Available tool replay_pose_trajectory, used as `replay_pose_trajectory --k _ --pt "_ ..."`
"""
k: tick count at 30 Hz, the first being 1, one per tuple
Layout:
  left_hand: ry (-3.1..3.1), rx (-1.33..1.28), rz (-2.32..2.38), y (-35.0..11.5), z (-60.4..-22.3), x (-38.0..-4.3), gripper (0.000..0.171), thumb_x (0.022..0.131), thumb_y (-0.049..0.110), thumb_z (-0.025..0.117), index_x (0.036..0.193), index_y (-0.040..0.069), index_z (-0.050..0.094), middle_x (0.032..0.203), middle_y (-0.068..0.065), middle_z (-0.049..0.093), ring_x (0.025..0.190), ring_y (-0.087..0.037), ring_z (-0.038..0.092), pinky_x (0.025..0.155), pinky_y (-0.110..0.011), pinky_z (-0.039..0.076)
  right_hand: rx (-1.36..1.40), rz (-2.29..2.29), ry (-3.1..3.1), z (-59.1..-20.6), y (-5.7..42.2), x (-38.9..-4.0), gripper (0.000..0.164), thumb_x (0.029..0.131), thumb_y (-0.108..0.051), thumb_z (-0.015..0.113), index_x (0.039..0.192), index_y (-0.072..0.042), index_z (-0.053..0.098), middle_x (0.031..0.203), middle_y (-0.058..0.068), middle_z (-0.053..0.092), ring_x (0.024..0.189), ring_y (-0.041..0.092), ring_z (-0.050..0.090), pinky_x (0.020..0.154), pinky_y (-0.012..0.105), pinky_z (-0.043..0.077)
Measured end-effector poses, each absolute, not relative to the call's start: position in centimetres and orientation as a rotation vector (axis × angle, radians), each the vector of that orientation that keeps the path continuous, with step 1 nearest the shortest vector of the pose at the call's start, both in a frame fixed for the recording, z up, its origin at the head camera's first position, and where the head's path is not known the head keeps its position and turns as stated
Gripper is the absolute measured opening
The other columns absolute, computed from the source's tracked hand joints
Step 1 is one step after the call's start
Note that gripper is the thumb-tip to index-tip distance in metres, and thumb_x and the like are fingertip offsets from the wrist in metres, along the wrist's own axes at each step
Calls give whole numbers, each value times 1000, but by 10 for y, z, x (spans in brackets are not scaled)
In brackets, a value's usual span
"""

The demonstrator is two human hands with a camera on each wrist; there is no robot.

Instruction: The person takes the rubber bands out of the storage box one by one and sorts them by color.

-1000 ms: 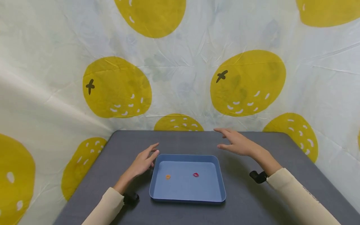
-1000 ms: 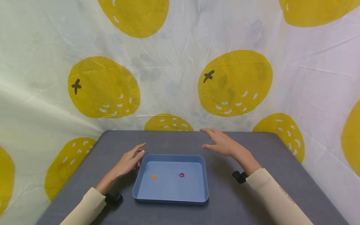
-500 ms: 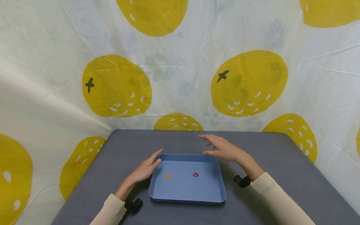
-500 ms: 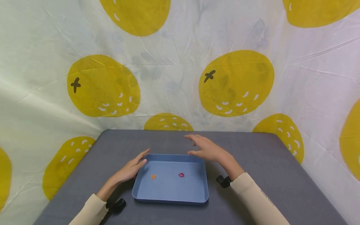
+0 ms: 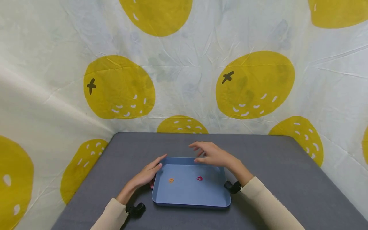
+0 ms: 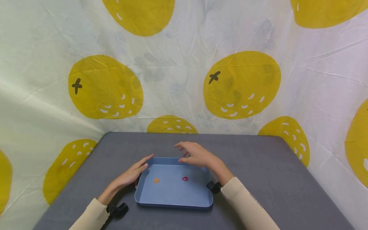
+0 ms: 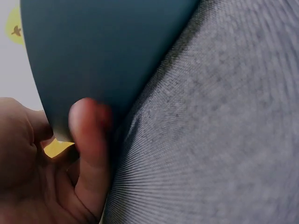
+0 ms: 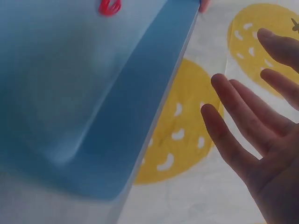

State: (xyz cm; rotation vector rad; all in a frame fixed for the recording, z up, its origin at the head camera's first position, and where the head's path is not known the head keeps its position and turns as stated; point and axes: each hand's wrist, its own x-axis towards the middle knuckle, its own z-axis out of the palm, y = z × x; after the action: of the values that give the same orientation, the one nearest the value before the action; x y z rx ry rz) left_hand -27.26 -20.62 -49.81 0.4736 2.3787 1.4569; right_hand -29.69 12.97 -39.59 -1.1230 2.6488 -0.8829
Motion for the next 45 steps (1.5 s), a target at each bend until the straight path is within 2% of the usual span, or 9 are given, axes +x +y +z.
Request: replay_pose_trajectory --k 2,6,11,15,19,22,29,37,45 --pt "2360 471 1471 -205 -499 -274 51 115 32 35 165 33 27 157 -28 40 43 -18 54 43 -39 55 -1113 -900 2621 -397 122 -297 49 98 -21 73 143 -11 57 132 11 67 106 23 73 95 46 61" --pt "2362 472 1470 -205 -499 -275 50 115 33 34 165 32 28 161 -26 35 48 -20 58 44 -40 57 -1106 -911 2567 -402 108 -299 41 99 -23 72 137 -11 63 126 13 71 103 19 73 92 37 62" --pt "2382 474 1467 -208 -500 -276 51 115 36 33 165 30 28 166 -23 28 68 -23 65 44 -41 57 -1149 -919 2490 -409 89 -302 37 99 -23 71 132 -7 67 123 15 73 101 19 73 92 33 61" --pt "2378 467 1469 -208 -501 -276 50 115 36 31 165 32 28 165 -23 29 70 -25 66 45 -42 57 -1169 -922 2455 -416 76 -305 32 99 -20 72 127 -5 70 120 13 75 99 17 74 91 29 60" --pt "2377 459 1464 -209 -501 -275 50 115 34 30 165 31 28 164 -24 30 73 -24 66 45 -42 57 -1198 -906 2427 -423 65 -307 26 97 -17 73 120 -3 74 110 6 78 95 12 73 88 24 59" --pt "2371 460 1464 -210 -499 -274 50 116 32 30 165 31 27 163 -25 32 71 -24 66 45 -42 57 -1209 -891 2400 -428 56 -309 23 97 -16 73 116 -4 77 105 1 79 92 7 72 86 20 58" --pt "2364 456 1469 -208 -498 -274 49 115 34 31 164 33 28 154 -28 45 48 -19 57 45 -39 57 -1175 -857 2358 -440 43 -310 15 95 -14 76 108 -7 80 97 -1 79 82 -1 68 77 17 57" --pt "2357 460 1479 -206 -499 -274 50 115 34 32 165 29 28 162 -26 33 46 -17 54 42 -37 55 -1139 -818 2383 -453 38 -312 8 92 -13 78 99 -10 82 90 -2 78 71 -3 63 67 16 54" --pt "2359 502 1495 -206 -497 -273 50 115 32 32 165 25 30 165 -27 27 47 -18 52 41 -38 54 -1123 -824 2402 -459 33 -312 4 90 -11 81 93 -10 83 86 -4 77 69 -1 63 65 17 55"
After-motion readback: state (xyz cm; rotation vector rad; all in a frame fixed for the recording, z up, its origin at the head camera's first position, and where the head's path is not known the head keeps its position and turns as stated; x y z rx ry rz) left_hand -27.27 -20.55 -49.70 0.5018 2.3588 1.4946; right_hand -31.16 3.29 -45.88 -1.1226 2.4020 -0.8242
